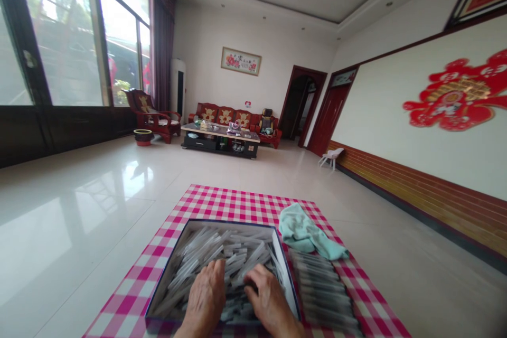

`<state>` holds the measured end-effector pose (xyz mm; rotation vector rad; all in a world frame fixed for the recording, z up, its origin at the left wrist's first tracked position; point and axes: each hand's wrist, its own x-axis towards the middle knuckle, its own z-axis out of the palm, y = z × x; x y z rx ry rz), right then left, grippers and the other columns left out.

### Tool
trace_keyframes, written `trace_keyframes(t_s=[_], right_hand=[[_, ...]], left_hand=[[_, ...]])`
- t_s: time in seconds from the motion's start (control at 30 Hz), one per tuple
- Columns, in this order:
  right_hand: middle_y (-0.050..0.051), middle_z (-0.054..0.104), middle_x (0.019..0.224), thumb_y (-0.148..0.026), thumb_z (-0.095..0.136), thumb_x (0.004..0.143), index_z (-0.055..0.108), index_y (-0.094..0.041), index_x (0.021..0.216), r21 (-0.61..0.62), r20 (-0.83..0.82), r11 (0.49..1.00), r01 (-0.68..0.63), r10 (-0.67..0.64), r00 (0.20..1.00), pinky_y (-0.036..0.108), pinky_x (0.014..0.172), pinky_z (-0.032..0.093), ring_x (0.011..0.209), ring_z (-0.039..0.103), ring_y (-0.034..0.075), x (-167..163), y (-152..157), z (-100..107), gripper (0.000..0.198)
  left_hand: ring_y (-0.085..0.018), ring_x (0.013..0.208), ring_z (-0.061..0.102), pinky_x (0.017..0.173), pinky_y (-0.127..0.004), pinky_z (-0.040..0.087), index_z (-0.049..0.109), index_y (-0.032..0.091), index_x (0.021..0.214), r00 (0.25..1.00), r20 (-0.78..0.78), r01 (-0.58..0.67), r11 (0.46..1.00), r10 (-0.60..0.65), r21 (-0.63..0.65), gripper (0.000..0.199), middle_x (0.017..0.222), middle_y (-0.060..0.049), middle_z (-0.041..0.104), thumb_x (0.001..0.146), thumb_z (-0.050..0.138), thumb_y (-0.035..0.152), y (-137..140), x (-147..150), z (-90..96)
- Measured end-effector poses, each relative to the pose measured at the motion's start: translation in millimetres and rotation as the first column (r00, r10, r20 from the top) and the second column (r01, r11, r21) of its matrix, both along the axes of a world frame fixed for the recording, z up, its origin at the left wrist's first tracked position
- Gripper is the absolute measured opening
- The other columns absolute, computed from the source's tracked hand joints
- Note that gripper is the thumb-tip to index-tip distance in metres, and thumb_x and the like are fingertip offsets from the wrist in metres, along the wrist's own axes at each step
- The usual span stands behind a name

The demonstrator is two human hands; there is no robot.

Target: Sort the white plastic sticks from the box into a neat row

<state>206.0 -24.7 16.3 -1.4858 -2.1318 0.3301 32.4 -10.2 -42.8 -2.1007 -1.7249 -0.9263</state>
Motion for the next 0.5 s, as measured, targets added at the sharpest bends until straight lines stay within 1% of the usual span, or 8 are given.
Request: trace_keyframes(t_s=[0.03,0.1,0.13,0.2,0.23,0.3,0.4,0.5], right_hand=[[0.002,0.065,0.086,-0.005,0.054,0.074,0.067,-0.022,0.082,-0.027,0.030,0.999,-0.041,0.042,0.999,0.024,0.078,0.047,0.086,0.064,0.017,-3,0,2,0.023],[0.002,0.067,0.086,-0.006,0.055,0.073,0.069,-0.022,0.078,-0.068,0.073,0.991,-0.118,0.123,0.990,0.022,0.077,0.047,0.084,0.065,0.016,-10,0,4,0.022],[0.002,0.068,0.086,-0.006,0.055,0.073,0.070,-0.022,0.077,-0.080,0.092,0.986,-0.144,0.151,0.984,0.022,0.075,0.047,0.083,0.065,0.016,-15,1,5,0.022],[0.004,0.069,0.085,-0.006,0.055,0.071,0.071,-0.020,0.074,-0.092,0.142,0.981,-0.169,0.181,0.973,0.022,0.072,0.048,0.080,0.066,0.017,-24,3,4,0.021],[0.005,0.069,0.083,-0.006,0.056,0.070,0.071,-0.019,0.072,-0.091,0.174,0.982,-0.167,0.181,0.968,0.024,0.071,0.048,0.079,0.066,0.019,-28,4,3,0.020],[0.006,0.070,0.080,-0.007,0.057,0.068,0.069,-0.018,0.069,-0.086,0.236,0.986,-0.145,0.162,0.958,0.027,0.069,0.049,0.078,0.067,0.022,-34,5,2,0.016],[0.008,0.070,0.078,-0.008,0.057,0.068,0.068,-0.017,0.072,-0.061,0.288,0.992,-0.114,0.127,0.949,0.032,0.069,0.051,0.076,0.068,0.025,-37,4,-1,0.014],[0.007,0.070,0.078,-0.006,0.054,0.069,0.066,-0.017,0.076,0.003,0.275,0.994,-0.109,0.104,0.956,0.033,0.066,0.051,0.075,0.068,0.026,-35,2,-4,0.018]], left_hand=[[-0.018,0.076,0.066,0.069,-0.028,0.051,0.059,0.015,0.104,1.000,0.017,0.017,0.997,-0.019,0.069,0.035,0.089,-0.009,0.070,0.081,0.035,0.005,2,-4,-3.4],[-0.019,0.079,0.068,0.068,-0.028,0.052,0.057,0.014,0.111,0.996,0.051,0.067,0.991,-0.073,0.114,0.038,0.093,-0.010,0.070,0.082,0.033,0.006,4,-10,-5.0],[-0.018,0.081,0.068,0.069,-0.028,0.053,0.055,0.014,0.116,0.993,0.079,0.077,0.993,-0.084,0.089,0.040,0.094,-0.010,0.070,0.083,0.032,0.006,4,-11,-3.4],[-0.017,0.082,0.068,0.069,-0.027,0.053,0.051,0.014,0.122,0.989,0.130,0.077,0.997,-0.075,-0.016,0.045,0.095,-0.009,0.070,0.084,0.029,0.004,3,-11,2.3],[-0.017,0.082,0.068,0.069,-0.027,0.053,0.049,0.015,0.124,0.988,0.141,0.076,0.995,-0.067,-0.058,0.046,0.096,-0.008,0.070,0.084,0.029,0.004,2,-11,5.1],[-0.017,0.085,0.068,0.071,-0.027,0.053,0.047,0.015,0.126,0.987,0.140,0.085,0.993,-0.073,-0.082,0.047,0.098,-0.008,0.070,0.084,0.029,0.004,-1,-9,8.1],[-0.018,0.088,0.067,0.072,-0.028,0.053,0.047,0.015,0.124,0.990,0.119,0.072,0.997,-0.068,-0.029,0.045,0.101,-0.009,0.069,0.084,0.030,0.004,-1,-7,4.2],[-0.018,0.089,0.068,0.072,-0.028,0.054,0.049,0.016,0.120,0.993,0.110,0.048,0.998,-0.051,0.026,0.039,0.100,-0.009,0.069,0.087,0.030,0.007,0,-7,-3.5]])
